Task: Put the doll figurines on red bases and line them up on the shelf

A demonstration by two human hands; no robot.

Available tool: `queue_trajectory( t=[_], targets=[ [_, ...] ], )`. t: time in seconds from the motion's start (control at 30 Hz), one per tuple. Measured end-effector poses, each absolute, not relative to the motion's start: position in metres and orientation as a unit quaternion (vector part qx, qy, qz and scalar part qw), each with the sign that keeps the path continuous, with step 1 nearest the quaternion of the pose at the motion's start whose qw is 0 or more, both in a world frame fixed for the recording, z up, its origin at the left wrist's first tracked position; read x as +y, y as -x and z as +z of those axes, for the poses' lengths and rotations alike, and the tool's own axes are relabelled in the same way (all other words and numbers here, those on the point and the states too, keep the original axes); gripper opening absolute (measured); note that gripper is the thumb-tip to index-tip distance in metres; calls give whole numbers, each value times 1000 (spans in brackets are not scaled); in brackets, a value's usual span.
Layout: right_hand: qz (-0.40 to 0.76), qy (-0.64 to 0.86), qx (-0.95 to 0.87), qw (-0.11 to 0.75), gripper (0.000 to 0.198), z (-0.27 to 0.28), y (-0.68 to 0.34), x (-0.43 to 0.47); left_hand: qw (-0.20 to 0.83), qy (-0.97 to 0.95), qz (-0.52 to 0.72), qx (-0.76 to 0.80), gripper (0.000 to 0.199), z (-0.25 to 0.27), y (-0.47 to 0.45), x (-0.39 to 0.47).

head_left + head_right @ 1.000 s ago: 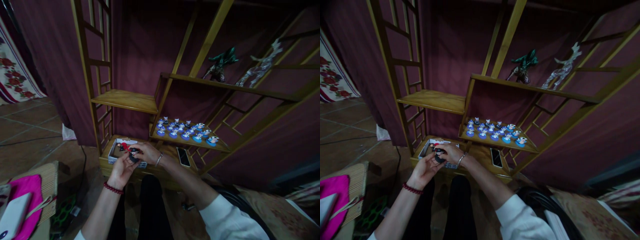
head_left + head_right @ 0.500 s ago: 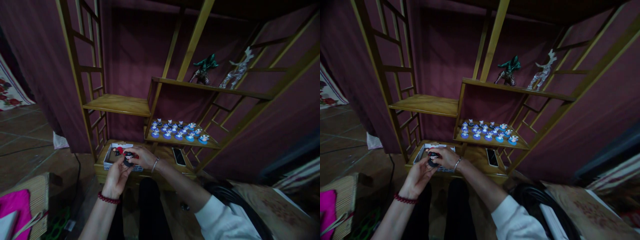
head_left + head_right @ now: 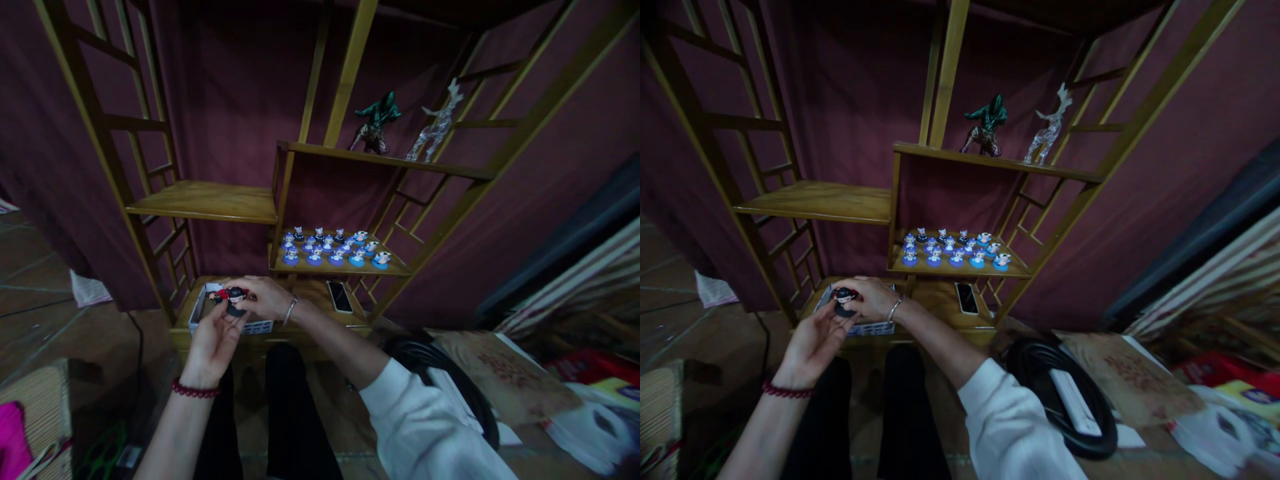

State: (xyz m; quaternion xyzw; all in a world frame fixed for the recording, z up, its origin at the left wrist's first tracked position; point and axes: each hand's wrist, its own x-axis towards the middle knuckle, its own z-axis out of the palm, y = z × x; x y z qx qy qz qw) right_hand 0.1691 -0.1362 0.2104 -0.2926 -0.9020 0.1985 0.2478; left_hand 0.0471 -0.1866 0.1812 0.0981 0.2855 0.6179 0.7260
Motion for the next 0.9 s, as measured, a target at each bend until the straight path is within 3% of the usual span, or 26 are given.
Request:
queue_trajectory(
  t=[0.63, 0.9],
  targets=[
    [277, 327, -855, 292, 40, 215, -160, -122, 716, -127, 625, 285, 18, 188, -32, -186],
    [250, 326, -864, 290, 37, 218, -155, -124, 695, -162, 635, 297, 20, 188, -30, -188]
  ],
)
